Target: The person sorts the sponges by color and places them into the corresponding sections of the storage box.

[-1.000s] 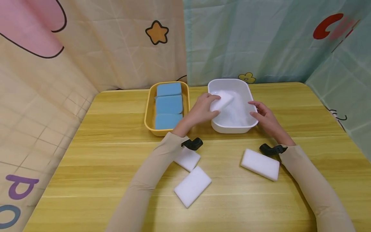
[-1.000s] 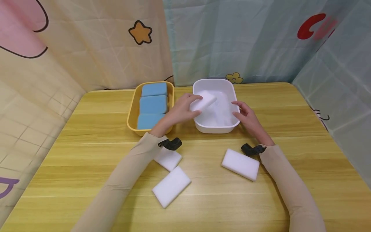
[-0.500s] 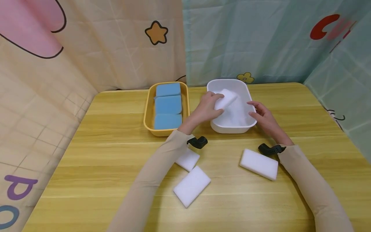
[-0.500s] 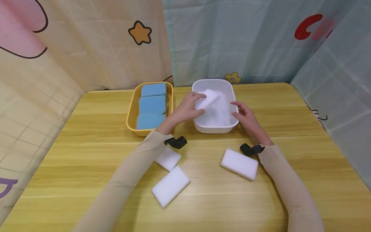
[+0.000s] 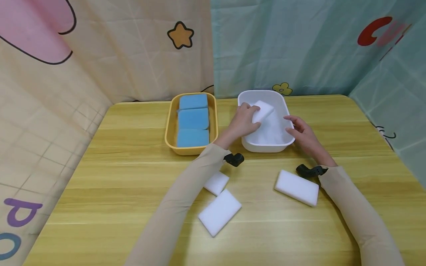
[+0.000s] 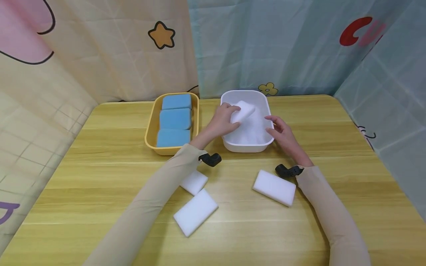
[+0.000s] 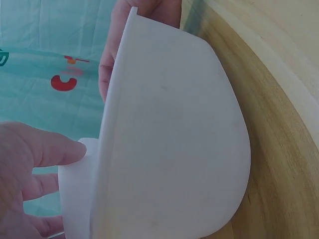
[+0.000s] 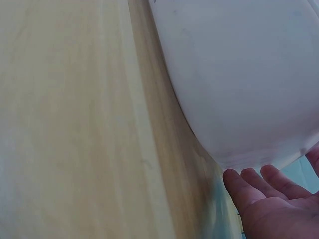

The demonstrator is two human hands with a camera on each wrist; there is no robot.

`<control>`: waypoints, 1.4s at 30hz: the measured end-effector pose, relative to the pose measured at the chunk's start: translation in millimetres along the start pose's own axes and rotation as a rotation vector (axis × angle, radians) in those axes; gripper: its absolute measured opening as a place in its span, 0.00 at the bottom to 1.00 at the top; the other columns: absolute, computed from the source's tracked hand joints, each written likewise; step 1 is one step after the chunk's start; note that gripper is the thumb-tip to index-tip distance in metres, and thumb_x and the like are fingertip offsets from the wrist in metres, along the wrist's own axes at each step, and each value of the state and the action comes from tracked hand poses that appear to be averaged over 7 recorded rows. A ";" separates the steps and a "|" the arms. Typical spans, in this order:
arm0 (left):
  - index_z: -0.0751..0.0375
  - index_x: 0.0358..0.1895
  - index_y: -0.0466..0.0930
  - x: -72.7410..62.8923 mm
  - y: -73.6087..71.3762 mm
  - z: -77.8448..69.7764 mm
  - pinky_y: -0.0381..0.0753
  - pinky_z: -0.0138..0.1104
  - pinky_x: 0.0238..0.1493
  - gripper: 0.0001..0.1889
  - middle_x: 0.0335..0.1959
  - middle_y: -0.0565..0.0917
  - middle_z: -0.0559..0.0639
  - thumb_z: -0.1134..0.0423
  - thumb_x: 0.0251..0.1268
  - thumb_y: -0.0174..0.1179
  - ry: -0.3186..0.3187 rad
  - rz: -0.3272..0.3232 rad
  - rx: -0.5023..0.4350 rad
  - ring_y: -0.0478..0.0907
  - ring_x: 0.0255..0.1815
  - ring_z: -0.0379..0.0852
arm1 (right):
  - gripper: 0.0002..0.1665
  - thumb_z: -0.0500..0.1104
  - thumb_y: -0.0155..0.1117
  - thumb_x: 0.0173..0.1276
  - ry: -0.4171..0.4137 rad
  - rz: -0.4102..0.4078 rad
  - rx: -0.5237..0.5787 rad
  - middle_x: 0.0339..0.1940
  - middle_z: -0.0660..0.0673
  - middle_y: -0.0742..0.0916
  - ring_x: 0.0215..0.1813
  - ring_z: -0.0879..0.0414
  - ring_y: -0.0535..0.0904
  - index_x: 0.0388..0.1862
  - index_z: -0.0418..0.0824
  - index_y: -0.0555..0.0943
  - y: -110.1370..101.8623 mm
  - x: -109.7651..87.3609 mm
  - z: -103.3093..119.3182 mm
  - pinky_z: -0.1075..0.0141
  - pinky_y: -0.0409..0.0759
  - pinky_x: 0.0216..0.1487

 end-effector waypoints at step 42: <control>0.52 0.66 0.66 15.1 31.2 -7.8 0.74 0.37 0.52 0.27 0.60 0.67 0.56 0.54 0.63 0.57 -0.020 0.025 0.295 0.63 0.58 0.51 | 0.28 0.47 0.50 0.73 0.019 -0.019 0.001 0.74 0.41 0.60 0.69 0.45 0.62 0.69 0.44 0.61 -0.7 0.0 1.5 0.84 0.71 0.51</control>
Point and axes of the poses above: each hand's wrist, its own x-axis towards the middle knuckle, its own y-axis out of the palm, z = x × y, the point moved 10 cm from there along x, towards the middle knuckle
